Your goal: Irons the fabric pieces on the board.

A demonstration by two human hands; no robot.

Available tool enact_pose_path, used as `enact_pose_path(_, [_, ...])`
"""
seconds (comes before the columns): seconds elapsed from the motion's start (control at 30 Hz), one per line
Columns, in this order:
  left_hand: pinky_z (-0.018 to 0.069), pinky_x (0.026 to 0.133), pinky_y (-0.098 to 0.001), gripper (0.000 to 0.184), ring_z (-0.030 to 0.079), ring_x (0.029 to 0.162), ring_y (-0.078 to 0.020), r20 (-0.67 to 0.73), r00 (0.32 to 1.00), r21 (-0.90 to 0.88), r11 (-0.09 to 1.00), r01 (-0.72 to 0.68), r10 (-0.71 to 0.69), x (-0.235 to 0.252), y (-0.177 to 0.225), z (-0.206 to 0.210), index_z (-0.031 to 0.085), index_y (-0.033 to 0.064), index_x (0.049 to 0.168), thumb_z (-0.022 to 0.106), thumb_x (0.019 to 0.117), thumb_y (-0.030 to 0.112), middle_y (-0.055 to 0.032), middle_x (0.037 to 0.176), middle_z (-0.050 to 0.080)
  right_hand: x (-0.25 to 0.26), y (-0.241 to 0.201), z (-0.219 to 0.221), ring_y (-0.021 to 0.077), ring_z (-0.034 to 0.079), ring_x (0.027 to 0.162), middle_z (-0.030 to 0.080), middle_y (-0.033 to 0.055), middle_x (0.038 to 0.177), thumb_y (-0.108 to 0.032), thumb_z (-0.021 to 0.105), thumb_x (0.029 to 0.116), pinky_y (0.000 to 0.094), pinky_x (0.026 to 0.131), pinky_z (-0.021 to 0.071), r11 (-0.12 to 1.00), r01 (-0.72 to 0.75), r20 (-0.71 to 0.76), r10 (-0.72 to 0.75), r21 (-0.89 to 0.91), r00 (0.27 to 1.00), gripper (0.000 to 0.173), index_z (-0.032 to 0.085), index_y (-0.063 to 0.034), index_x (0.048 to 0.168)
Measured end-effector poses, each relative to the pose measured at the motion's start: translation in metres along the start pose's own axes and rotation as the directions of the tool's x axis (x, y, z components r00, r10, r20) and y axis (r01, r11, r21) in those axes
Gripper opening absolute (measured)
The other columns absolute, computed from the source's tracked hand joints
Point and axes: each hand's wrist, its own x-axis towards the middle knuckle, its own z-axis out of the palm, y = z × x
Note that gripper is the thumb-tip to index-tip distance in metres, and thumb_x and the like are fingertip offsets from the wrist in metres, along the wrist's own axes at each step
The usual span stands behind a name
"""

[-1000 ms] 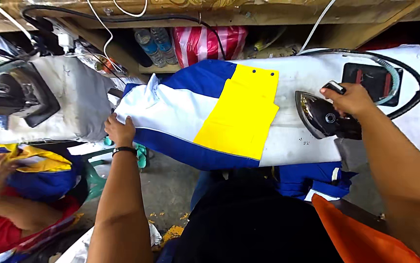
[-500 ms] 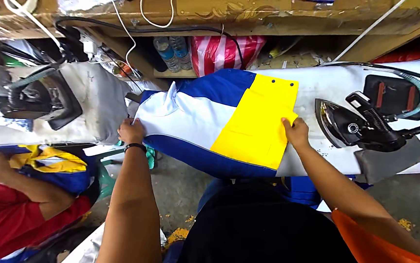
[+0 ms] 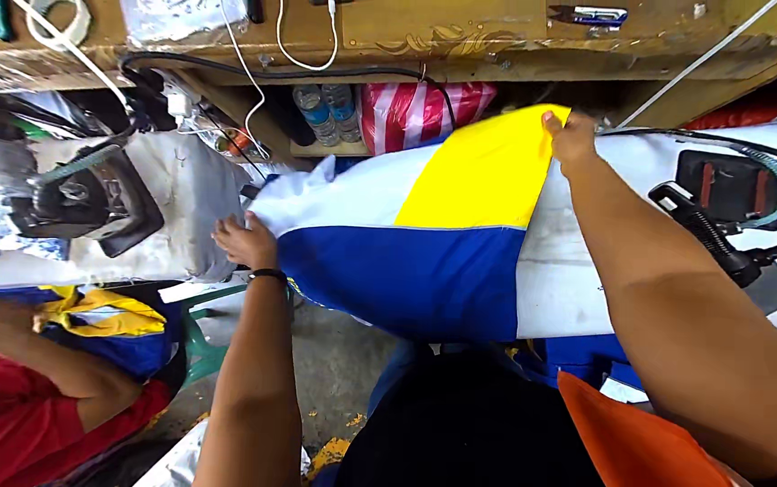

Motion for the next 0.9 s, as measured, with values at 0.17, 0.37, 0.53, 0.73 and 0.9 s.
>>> enact_pose_path(0.17, [0.0062, 0.119, -0.0737, 0.072, 0.006, 0.156, -0.0501, 0.147, 0.924, 0.186, 0.908, -0.376, 0.352, -0.048, -0.031, 0.045, 0.026, -0.0027, 0.160, 0.039, 0.1077, 0.045, -0.0296, 0.168, 0.014, -0.013, 0.010, -0.001, 0.0509, 0.057, 0.124, 0.062, 0.0356, 0.126, -0.039, 0.059, 0.1048, 0.0670, 0.105, 0.0404, 0.891, -0.013, 0.077, 0.054, -0.455, 0.996, 0.051, 0.068, 0.0106, 0.113])
enact_pose_path(0.37, [0.0048, 0.120, -0.0717, 0.074, 0.008, 0.158, -0.0451, 0.160, 0.944, 0.268, 0.907, -0.324, 0.289, -0.044, -0.045, 0.058, 0.022, 0.0032, 0.163, 0.035, 0.1074, 0.050, -0.0236, 0.170, 0.014, -0.080, 0.007, -0.117, 0.0629, 0.040, 0.135, 0.048, 0.0395, 0.142, -0.041, 0.058, 0.1024, 0.0826, 0.102, 0.0286, 0.650, 0.209, 0.132, -0.166, -0.730, 0.977, 0.053, 0.064, 0.0013, 0.133])
enact_pose_path(0.53, [0.0046, 0.120, -0.0721, 0.075, 0.007, 0.157, -0.0471, 0.178, 0.950, 0.269, 0.916, -0.299, 0.257, -0.041, -0.034, 0.051, 0.024, -0.0006, 0.161, 0.034, 0.1075, 0.051, -0.0268, 0.169, 0.015, -0.102, 0.046, -0.182, 0.0566, 0.062, 0.100, 0.063, 0.0369, 0.116, -0.028, 0.060, 0.1062, 0.0751, 0.084, 0.0442, 0.815, 0.051, 0.265, 0.127, -0.577, 0.956, 0.047, 0.050, -0.0087, 0.148])
enact_pose_path(0.73, [0.0045, 0.121, -0.0699, 0.082, 0.005, 0.158, -0.0460, 0.207, 0.944, 0.261, 0.916, -0.306, 0.257, -0.044, -0.025, 0.051, 0.017, -0.0050, 0.161, 0.035, 0.1070, 0.054, -0.0279, 0.169, 0.009, -0.105, 0.058, -0.184, 0.0178, 0.045, 0.050, 0.050, 0.0109, 0.066, -0.036, 0.055, 0.1075, 0.0370, 0.051, 0.0445, 0.862, -0.176, 0.198, 0.300, -0.475, 0.933, 0.042, 0.058, -0.0024, 0.131])
enact_pose_path(0.9, [0.0023, 0.122, -0.0694, 0.086, 0.003, 0.158, -0.0439, 0.196, 0.940, 0.259, 0.909, -0.326, 0.281, -0.040, -0.031, 0.063, 0.014, -0.0033, 0.162, 0.033, 0.1057, 0.058, -0.0260, 0.170, 0.009, -0.155, 0.031, -0.143, 0.0395, 0.058, 0.061, 0.061, 0.0243, 0.075, -0.037, 0.065, 0.1025, 0.0626, 0.060, 0.0466, 0.826, 0.130, 0.319, 0.063, -0.549, 0.946, 0.039, 0.066, 0.0013, 0.109])
